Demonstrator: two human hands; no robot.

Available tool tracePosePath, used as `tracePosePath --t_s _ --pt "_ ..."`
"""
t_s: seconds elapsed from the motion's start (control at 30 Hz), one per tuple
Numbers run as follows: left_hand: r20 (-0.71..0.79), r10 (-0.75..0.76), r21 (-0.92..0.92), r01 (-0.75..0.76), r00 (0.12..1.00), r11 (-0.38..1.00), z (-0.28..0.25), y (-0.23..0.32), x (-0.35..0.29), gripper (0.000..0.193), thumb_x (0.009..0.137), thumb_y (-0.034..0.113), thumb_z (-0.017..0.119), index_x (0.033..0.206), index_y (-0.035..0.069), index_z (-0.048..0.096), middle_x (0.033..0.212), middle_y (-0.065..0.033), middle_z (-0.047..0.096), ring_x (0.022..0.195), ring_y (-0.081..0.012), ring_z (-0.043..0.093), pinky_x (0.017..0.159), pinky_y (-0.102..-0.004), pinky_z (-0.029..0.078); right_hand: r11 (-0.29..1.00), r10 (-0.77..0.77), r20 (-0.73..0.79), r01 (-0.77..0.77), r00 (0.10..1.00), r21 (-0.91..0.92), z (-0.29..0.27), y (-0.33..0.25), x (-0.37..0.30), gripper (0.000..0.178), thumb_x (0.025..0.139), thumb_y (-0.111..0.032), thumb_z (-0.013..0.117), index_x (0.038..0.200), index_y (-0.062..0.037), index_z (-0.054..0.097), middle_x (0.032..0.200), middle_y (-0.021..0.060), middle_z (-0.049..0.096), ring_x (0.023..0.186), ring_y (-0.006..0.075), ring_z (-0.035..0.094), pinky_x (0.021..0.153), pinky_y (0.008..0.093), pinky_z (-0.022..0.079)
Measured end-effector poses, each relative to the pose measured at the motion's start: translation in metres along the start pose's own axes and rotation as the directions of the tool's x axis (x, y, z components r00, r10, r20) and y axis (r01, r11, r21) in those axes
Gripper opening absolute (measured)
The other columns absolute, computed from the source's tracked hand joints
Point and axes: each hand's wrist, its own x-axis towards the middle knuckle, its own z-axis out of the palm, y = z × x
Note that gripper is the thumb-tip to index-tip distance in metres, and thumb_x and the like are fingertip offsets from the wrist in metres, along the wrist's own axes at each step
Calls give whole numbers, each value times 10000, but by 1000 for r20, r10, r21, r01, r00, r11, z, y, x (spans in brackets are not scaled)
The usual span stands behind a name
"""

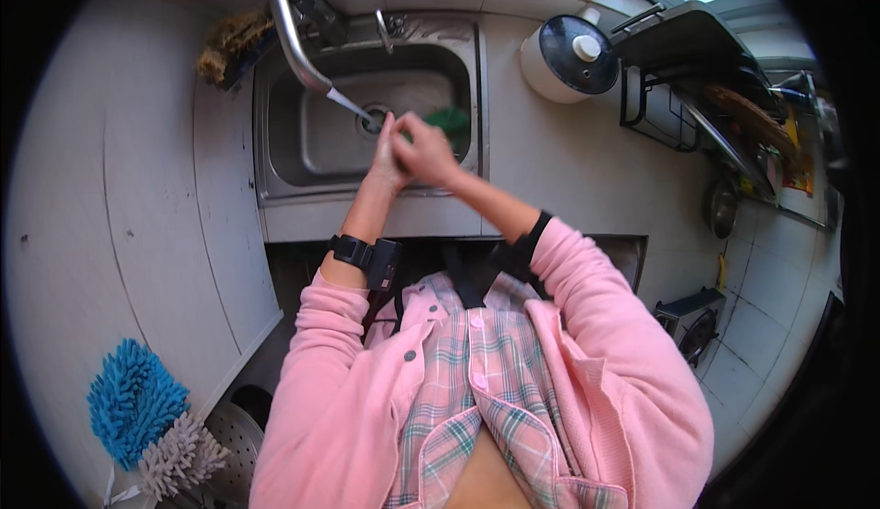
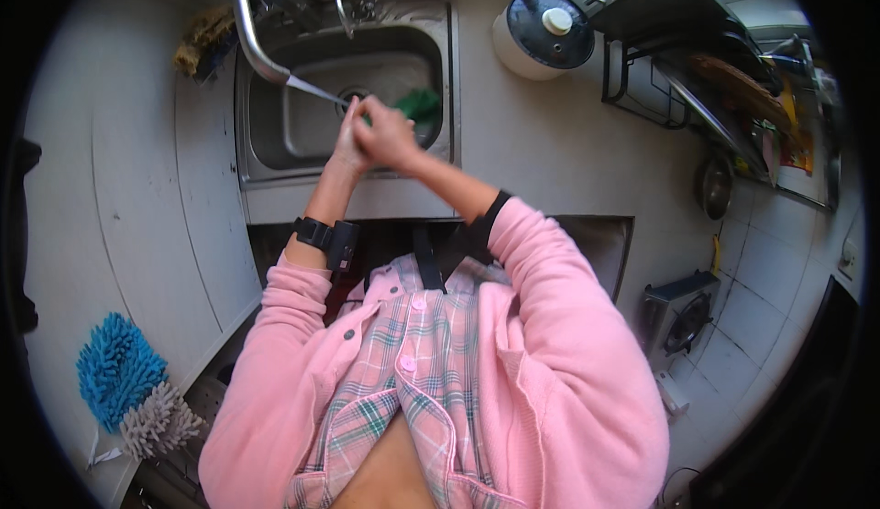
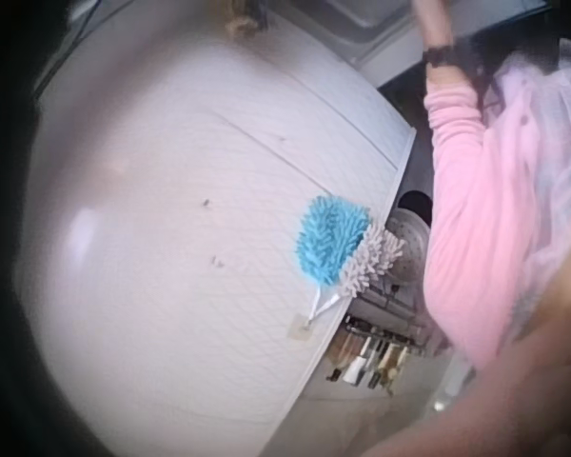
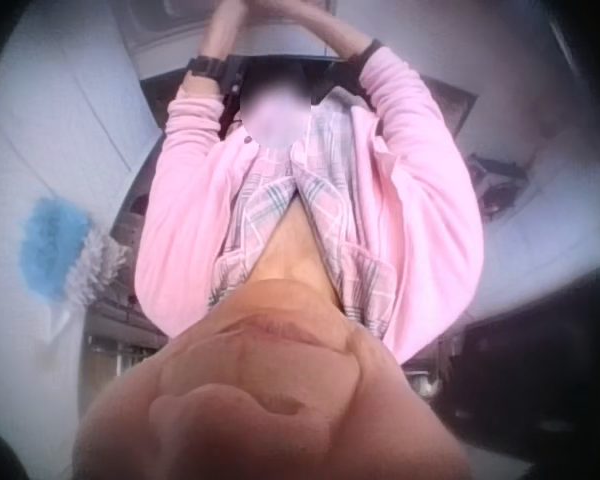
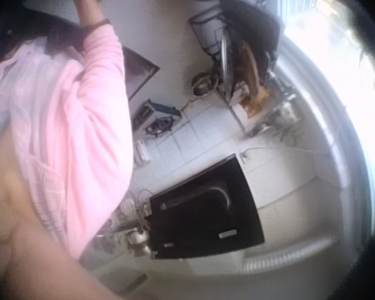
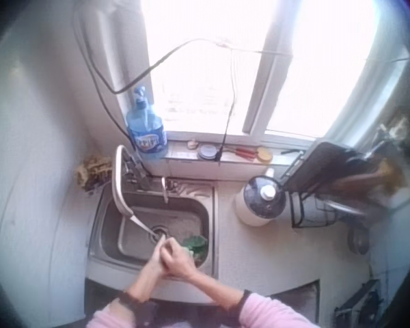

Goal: The person wipes the range hood, countertop, and sink area with a green cloth. They rinse the cloth under running water and continue wiping the sink basin and faucet.

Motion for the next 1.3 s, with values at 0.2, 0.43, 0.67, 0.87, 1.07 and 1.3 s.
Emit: tracePosePath --t_s 0.2,0.43,0.67,0.87,1.07,1.3 --pt "-240 343 123 -322 908 939 0 -23 30 285 953 322 491 1018 63 592 966 -55 630 875 -198 618 782 -368 516 941 -47 -216 -29 975 -338 -5 -18 16 292 919 -372 495 860 -106 603 742 181 637 688 410 609 599 512 474" --pt "411 287 145 -373 865 916 -24 2 39 315 940 404 465 954 118 595 960 -59 620 861 -195 601 741 -386 506 986 -147 -179 130 973 -104 -1 -30 13 209 884 -288 583 892 -86 528 730 192 638 695 413 617 594 507 469" --pt "-128 280 218 -248 951 944 51 -25 24 278 952 324 490 1022 83 610 930 -33 649 830 -168 636 777 -317 518 824 441 -84 -366 894 433 -16 83 37 317 900 -390 585 911 -76 629 825 108 678 729 242 659 652 374 500" --pt "-12 257 202 -249 966 947 52 -4 0 339 938 376 514 1155 123 573 1025 -34 626 953 -140 606 816 -344 506 547 424 284 -493 860 677 -34 72 47 407 844 -461 644 906 -59 666 837 55 682 684 143 630 669 305 505" --pt "-149 126 225 -90 981 970 28 10 13 472 910 472 533 1153 68 497 1035 -106 627 925 -268 607 856 -403 487 997 60 -295 -43 954 65 6 3 18 319 807 -381 633 737 -70 643 767 180 643 704 385 619 610 430 483" --pt "-318 368 157 -335 874 929 29 -8 42 164 893 228 599 867 69 626 812 -24 629 713 -154 612 656 -306 506 964 165 -302 -218 939 -154 -8 8 37 308 914 -294 467 748 -73 603 775 169 629 704 404 601 610 484 463"
